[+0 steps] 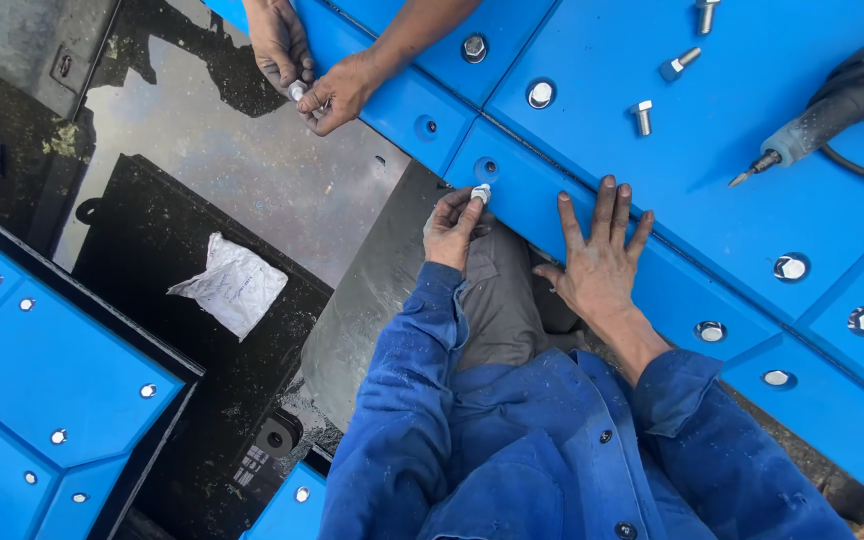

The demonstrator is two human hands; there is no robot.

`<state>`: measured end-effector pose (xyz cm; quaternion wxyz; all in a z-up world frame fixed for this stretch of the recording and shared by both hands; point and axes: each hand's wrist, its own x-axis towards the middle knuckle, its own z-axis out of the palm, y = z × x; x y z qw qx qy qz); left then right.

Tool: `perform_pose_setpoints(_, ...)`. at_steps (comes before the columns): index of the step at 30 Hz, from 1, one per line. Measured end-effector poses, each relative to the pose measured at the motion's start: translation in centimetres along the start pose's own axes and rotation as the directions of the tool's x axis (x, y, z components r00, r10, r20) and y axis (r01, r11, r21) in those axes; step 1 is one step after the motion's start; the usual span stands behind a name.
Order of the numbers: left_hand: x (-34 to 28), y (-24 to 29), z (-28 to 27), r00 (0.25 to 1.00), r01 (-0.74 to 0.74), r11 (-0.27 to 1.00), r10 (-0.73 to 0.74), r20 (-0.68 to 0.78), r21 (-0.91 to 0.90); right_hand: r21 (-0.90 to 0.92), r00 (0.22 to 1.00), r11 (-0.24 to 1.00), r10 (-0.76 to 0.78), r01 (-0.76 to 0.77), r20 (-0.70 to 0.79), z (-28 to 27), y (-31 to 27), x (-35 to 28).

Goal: The recorder installs and secures bolts onto blue industrial machine panels using an electric screwdriver.

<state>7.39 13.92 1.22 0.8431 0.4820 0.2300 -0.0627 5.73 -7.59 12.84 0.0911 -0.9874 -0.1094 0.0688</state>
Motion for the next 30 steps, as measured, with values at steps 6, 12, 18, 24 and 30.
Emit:
perform_pose_setpoints(6,4.5,1.7,0.9,0.995,0.06,0.997,-0.056,-0.08,0.057,-0.122,0.994,0.992,0.023,-0.01,0.104,3.1,3.5,-0.2)
perform_pose_setpoints(12,5.5,3.6,0.3,0.983,0.176,0.938,-0.151,-0.106,0.297,-0.032,0.998,0.999,0.034,-0.032,0.051,4.7,4.5,-0.5)
perform_pose_setpoints(18,5.2,3.0,-0.2,0.985,0.171,0.942,-0.167,-0.04,0.289,-0.083,0.994,0.995,0.06,-0.053,0.086,5.0,4.4,-0.4)
perform_pose_setpoints(24,5.0,2.7,1.1,0.983,0.18,0.918,-0.157,-0.092,0.354,-0.084,0.994,0.995,0.065,-0.057,0.094,4.6,4.4,-0.4)
perform_pose_setpoints(30,3.1,3.6,4.3,0.975,-0.029,0.783,0.16,-0.157,0.621,-0.097,0.995,0.994,0.057,-0.048,0.086,4.4,4.4,-0.6)
